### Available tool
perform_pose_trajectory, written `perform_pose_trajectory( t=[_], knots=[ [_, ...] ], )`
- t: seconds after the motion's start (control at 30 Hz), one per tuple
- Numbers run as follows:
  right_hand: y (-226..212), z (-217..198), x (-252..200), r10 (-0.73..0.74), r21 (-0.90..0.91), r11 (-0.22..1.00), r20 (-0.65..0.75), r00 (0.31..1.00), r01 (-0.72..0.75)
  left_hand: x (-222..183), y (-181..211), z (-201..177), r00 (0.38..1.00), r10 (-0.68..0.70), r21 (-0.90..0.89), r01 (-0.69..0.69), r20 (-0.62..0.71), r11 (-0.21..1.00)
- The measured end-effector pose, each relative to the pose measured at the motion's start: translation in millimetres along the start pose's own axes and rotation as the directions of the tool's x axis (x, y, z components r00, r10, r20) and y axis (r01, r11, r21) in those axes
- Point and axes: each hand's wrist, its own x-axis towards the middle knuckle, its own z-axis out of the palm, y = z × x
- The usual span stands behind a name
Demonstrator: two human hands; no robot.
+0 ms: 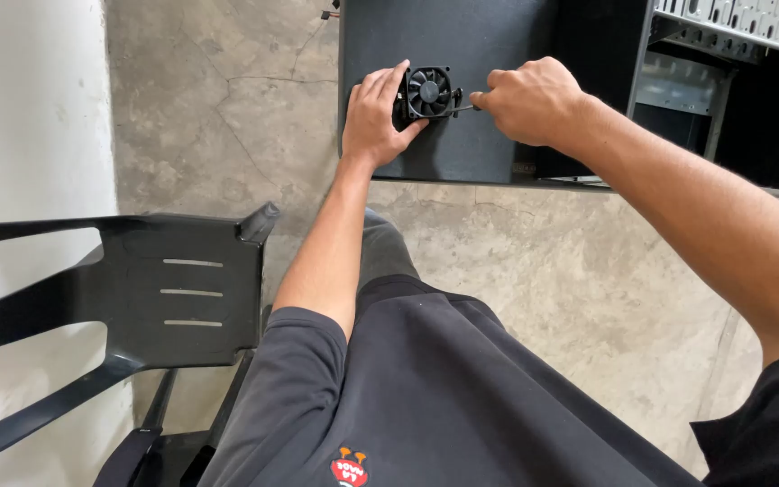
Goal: Reinstalling a CPU heatsink and fan onto a motherboard and securing it with a screwdriver.
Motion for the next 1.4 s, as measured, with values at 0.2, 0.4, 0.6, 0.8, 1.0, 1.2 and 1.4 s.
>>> perform_pose_trajectory(
  t=[0.2,0.4,0.6,0.8,1.0,1.2,1.4],
  knots=[
    [1.1,-3.2,-2.1,0.054,0.098,0.994,0.033,0.998,-0.057,-0.6,-0.6,1.4,1.000,-0.015,-0.002,0.015,0.011,1.000],
    [2.0,4.9,-6.1,0.047,0.126,0.991,0.031,0.998,-0.051,-0.8,0.0,1.0,1.000,-0.014,0.001,0.014,0.008,1.000],
    [9.1,17.7,20.8,-0.043,0.000,0.999,-0.122,0.992,0.043,0.8,-2.8,1.9,0.998,0.049,0.006,-0.049,-0.031,0.999],
    [-8.5,-18.8,53.7,0.019,0.090,0.996,-0.084,0.996,-0.011,-0.4,-4.3,6.2,0.999,0.035,0.005,-0.035,-0.027,0.999],
    [-8.0,-30.3,96.5,0.146,0.060,0.987,0.067,0.987,-0.150,-1.5,-5.8,5.3,0.999,0.032,0.002,-0.032,-0.014,1.000],
    [-25.2,-34.4,84.9,0.118,0.063,0.991,0.020,0.993,-0.119,-1.4,-5.9,6.2,0.999,0.039,0.028,-0.039,-0.026,0.999],
    [-36.8,-18.5,32.7,0.098,0.065,0.993,-0.045,0.994,-0.095,-1.3,-5.0,5.2,0.999,0.027,0.003,-0.027,-0.030,1.000]
  ],
)
